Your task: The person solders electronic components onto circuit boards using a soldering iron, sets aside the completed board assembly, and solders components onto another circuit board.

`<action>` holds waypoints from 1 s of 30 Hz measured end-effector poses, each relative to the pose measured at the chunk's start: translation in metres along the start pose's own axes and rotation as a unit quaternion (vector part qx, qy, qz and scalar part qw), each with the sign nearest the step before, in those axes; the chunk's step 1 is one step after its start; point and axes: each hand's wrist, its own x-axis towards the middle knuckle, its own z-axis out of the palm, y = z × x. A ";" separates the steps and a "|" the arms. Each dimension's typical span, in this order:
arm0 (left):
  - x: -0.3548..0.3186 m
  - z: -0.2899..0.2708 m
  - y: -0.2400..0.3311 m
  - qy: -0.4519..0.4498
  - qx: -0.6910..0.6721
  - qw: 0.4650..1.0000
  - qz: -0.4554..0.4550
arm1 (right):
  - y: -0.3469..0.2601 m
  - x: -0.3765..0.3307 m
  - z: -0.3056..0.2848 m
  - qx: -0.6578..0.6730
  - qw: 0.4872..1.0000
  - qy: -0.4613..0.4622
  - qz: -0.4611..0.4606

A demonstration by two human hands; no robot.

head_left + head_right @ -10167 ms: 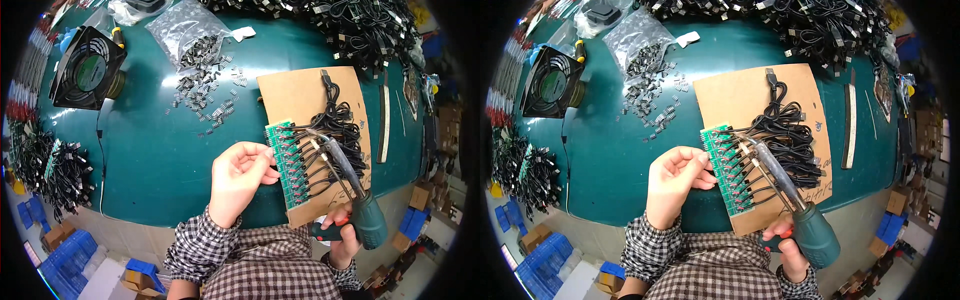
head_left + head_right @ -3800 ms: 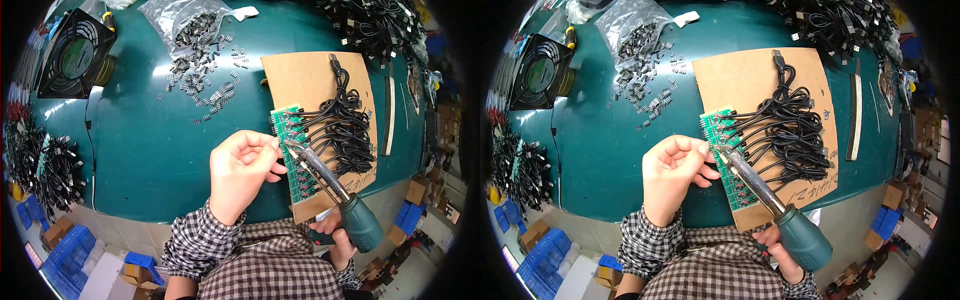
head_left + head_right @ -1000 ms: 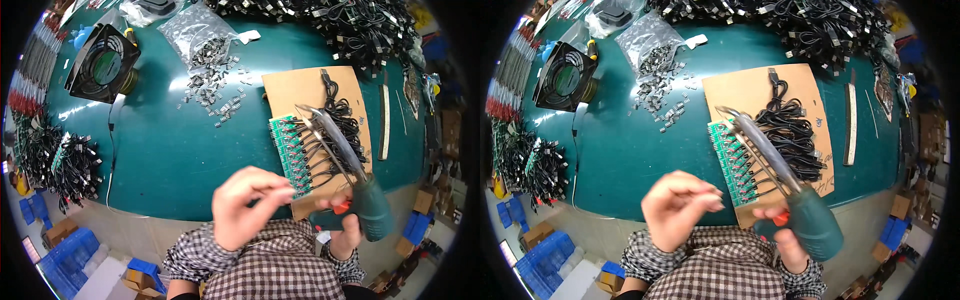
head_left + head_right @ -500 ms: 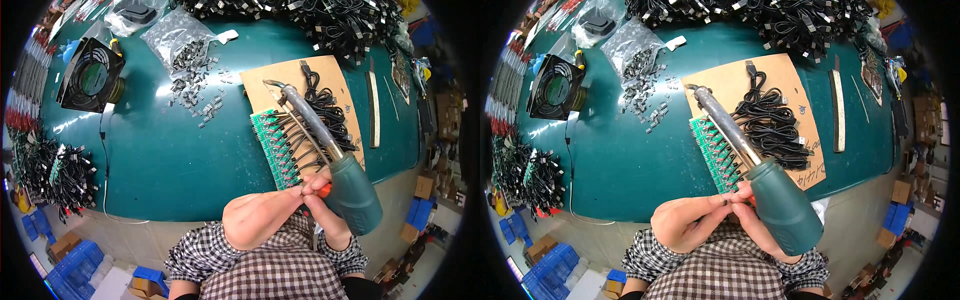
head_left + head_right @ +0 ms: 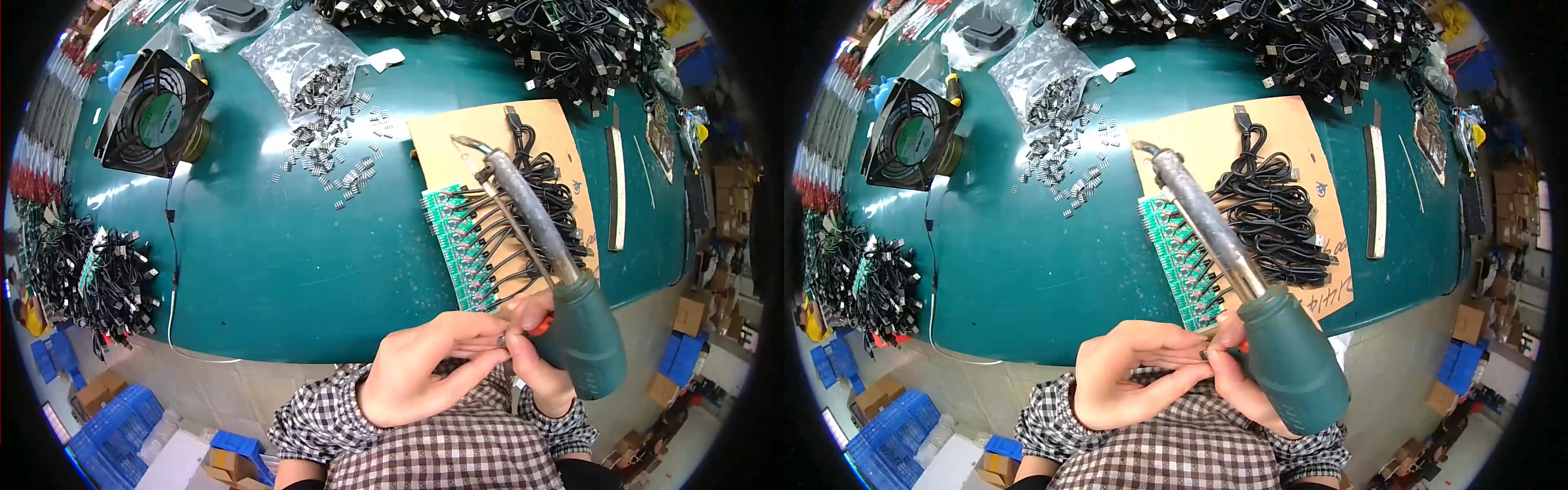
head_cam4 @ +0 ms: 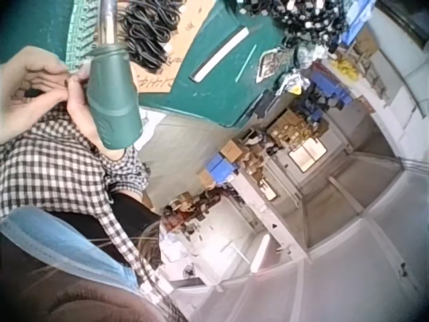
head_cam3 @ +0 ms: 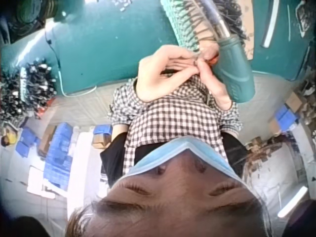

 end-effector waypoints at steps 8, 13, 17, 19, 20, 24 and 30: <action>-0.007 0.005 0.000 0.022 -0.345 0.899 -0.268 | 0.006 -0.001 0.004 0.041 0.999 0.005 -0.034; -0.014 0.014 0.003 0.044 -0.233 0.937 -0.255 | 0.000 -0.002 0.007 0.024 1.000 0.015 -0.014; -0.011 0.003 -0.007 0.104 -0.135 0.961 -0.218 | -0.004 -0.003 0.011 0.096 0.993 0.064 0.022; 0.006 -0.010 -0.016 0.149 -0.141 0.942 -0.266 | -0.002 -0.007 0.010 0.132 0.982 0.120 0.054; 0.012 -0.017 -0.024 0.155 -0.143 0.934 -0.288 | 0.002 -0.009 0.008 0.132 0.982 0.119 0.055; 0.023 -0.026 -0.041 0.162 -0.144 0.932 -0.290 | 0.015 -0.019 0.001 0.148 0.982 0.112 0.028; 0.033 -0.028 -0.042 0.148 -0.175 0.922 -0.313 | 0.030 -0.031 -0.001 0.187 0.979 0.081 0.008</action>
